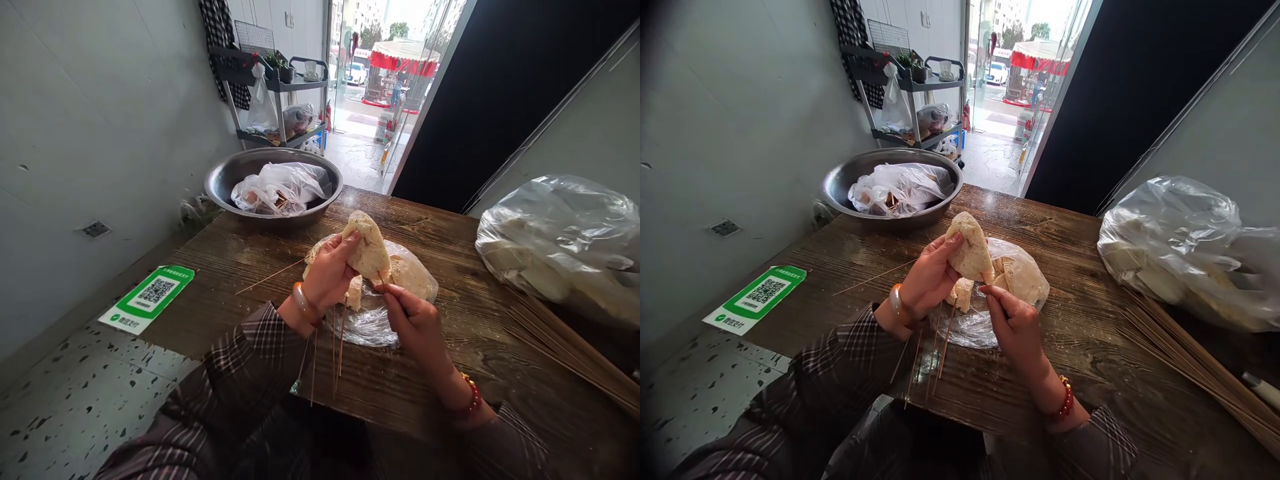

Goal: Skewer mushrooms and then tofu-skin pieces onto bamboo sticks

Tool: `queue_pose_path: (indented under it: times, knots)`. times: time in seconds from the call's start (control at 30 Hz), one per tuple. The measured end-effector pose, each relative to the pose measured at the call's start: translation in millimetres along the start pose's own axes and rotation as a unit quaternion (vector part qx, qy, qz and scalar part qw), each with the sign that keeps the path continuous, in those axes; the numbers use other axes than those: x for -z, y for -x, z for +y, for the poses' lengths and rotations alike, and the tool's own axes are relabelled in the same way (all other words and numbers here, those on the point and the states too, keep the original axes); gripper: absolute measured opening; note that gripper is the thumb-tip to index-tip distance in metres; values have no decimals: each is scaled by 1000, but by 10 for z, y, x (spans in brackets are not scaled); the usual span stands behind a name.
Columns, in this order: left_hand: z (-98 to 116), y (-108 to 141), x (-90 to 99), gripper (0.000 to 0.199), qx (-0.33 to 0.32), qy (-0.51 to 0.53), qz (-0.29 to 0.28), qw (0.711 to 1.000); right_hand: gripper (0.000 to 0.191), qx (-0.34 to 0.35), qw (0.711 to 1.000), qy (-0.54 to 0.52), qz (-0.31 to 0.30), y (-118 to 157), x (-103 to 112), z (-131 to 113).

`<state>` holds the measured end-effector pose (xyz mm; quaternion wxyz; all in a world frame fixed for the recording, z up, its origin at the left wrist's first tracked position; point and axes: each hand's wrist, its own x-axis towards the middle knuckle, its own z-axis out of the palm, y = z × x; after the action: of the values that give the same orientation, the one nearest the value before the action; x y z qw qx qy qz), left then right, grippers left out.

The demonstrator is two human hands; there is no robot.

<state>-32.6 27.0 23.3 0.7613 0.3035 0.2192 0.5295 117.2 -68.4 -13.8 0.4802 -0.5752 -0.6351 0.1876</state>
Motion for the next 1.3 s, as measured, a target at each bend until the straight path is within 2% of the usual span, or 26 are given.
queue_pose_path:
  times: [0.17, 0.27, 0.47, 0.67, 0.97, 1.1, 1.3]
  knots:
    - [-31, 20, -28, 32, 16, -8, -11, 1000, 27, -2, 1000, -10, 15, -14, -5, -21]
    - [-17, 14, -27, 31, 10, -19, -10, 1000, 30, -18, 1000, -21, 3, -24, 6, -19]
    - [134, -6, -20, 32, 25, -50, -21, 998, 31, -57, 996, -65, -5, -37, 95, -5]
    - [331, -17, -31, 31, -97, -133, 16, 986, 30, -82, 987, -133, 29, -67, 215, -39]
    - [300, -27, 23, 31, -137, -205, 13, 969, 33, -90, 981, -174, 0, -60, 205, -23]
    - [274, -38, 38, 35, -106, -185, -3, 977, 29, -80, 980, -180, -23, -39, 187, 1]
    - [265, -31, 44, 34, -19, -108, -53, 993, 30, -82, 982, -159, -63, -23, 168, -27]
